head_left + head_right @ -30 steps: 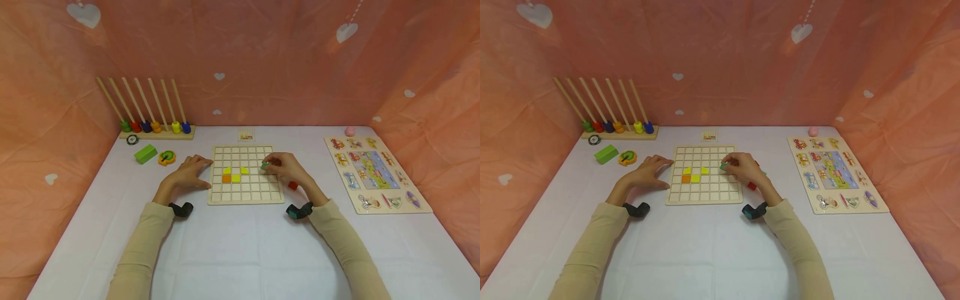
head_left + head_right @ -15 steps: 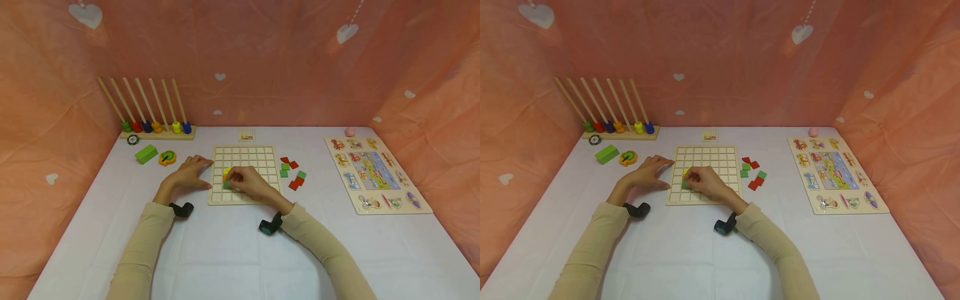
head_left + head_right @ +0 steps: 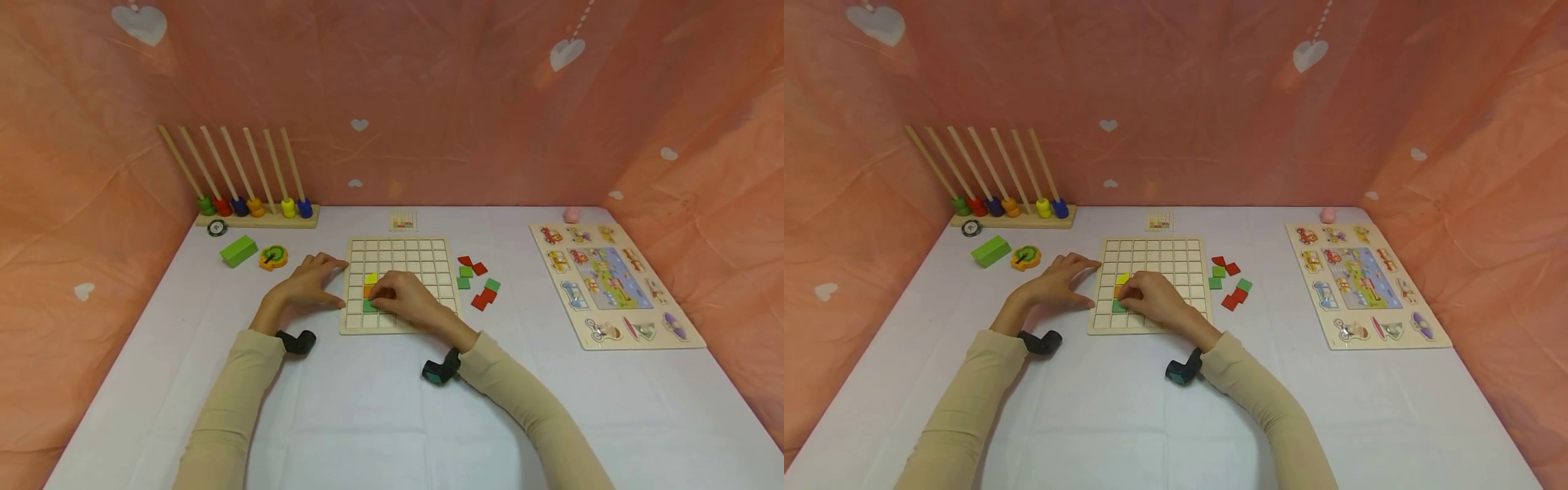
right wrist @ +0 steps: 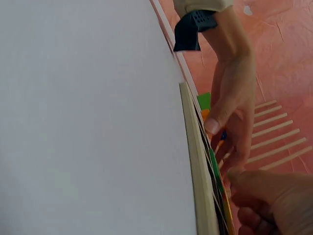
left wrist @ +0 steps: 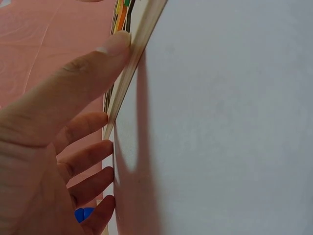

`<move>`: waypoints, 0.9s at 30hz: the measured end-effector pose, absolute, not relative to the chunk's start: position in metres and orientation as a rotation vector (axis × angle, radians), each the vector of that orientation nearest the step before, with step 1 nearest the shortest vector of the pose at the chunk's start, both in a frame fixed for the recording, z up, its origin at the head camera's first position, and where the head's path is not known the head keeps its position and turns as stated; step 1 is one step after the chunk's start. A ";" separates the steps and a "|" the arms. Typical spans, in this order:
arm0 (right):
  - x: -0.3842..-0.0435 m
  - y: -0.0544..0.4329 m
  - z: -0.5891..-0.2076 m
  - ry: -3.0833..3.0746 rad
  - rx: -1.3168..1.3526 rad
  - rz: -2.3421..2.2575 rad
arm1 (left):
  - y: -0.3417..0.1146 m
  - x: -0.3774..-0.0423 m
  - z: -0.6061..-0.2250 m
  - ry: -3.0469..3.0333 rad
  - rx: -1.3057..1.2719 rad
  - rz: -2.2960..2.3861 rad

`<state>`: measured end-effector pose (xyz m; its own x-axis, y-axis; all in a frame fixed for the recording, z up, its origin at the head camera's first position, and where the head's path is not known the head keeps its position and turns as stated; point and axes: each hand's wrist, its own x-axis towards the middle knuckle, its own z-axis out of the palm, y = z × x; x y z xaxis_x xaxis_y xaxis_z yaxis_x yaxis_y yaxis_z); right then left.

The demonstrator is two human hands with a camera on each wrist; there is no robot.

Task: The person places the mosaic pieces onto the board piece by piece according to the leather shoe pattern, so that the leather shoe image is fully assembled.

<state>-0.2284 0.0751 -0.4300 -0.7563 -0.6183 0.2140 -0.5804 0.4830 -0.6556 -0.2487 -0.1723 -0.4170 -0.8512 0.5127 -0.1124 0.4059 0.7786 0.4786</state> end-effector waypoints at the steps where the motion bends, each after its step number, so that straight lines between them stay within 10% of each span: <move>1: -0.230 0.077 -0.429 2.671 -1.081 -1.156 | -0.172 -0.249 -0.417 2.735 0.716 0.654; 27: -0.258 0.224 -0.414 2.954 -0.549 -1.162 | -0.171 -0.249 -0.418 2.733 0.662 0.643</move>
<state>-0.2579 0.2243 -0.4142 -0.9388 -0.2837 0.1956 -0.3409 0.6821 -0.6469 -0.2485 -0.1705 -0.4175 -0.8635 0.4843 -0.1407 0.3709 0.7988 0.4737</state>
